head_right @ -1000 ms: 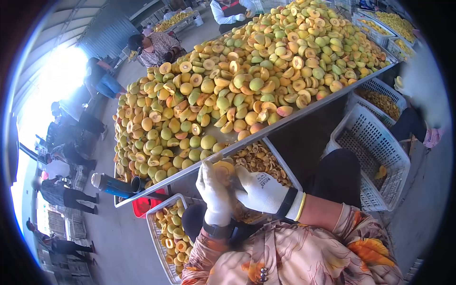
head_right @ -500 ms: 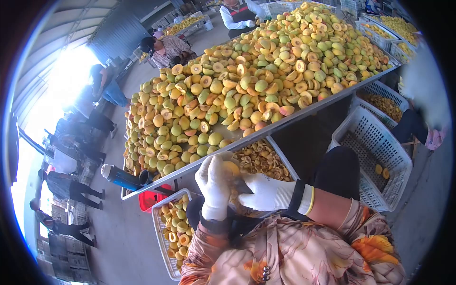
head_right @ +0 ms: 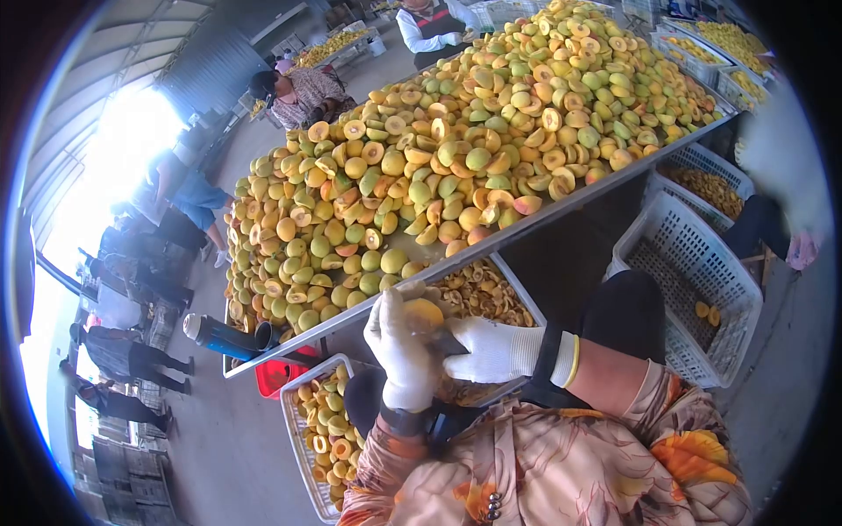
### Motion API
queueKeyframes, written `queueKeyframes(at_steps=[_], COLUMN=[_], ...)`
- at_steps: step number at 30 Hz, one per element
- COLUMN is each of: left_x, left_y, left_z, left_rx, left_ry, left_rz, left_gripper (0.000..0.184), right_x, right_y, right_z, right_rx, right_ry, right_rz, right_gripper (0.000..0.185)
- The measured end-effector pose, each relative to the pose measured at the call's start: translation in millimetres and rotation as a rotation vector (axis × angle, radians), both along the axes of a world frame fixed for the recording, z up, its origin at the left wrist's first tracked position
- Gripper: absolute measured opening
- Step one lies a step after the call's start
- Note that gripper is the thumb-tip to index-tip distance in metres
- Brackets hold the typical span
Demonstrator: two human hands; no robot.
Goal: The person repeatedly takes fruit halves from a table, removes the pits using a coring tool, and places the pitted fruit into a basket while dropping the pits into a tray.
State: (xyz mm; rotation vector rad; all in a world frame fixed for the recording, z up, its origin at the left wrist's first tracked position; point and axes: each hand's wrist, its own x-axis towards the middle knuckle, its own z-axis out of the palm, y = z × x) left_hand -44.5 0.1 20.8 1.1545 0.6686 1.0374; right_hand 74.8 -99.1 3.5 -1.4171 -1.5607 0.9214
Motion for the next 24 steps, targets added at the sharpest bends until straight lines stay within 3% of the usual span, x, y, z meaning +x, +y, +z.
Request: queueKeyframes(at_steps=[4,7,12,13,15,19,21,24], left_x=[-3,-2,-10,-12,-10,-12,-19,-37], left_y=[9,14,37,40,41,31,30,33], left_z=[-8,-4,7,8,4,8,9,0], left_rx=[0.236,0.155,0.309,0.334,0.202,0.050,0.015,-0.490], left_ry=[0.079,0.029,0.066,0.100,0.001,-0.057,0.058,-0.210], left_rz=[0.040,0.041,-0.316,-0.413,-0.458,-0.389,-0.284,-0.175], left_gripper=[0.042,0.048,0.046,0.046,0.048,0.050,0.048,0.048], right_x=[-1,-4,4,6,12,8,4,-10], right_y=[9,14,18,17,17,22,26,36], right_z=[-1,1,4,8,24,-2,-15,-14], right_rx=[0.082,0.049,0.033,-0.180,-0.602,-0.655,-0.667,-0.704], right_ry=[0.056,0.141,0.105,0.279,0.616,1.196,1.322,1.295], right_rz=[0.041,0.076,0.176,0.227,0.326,0.543,0.688,0.852], right_gripper=[0.048,0.046,0.034,0.029,0.019,0.016,0.020,0.021])
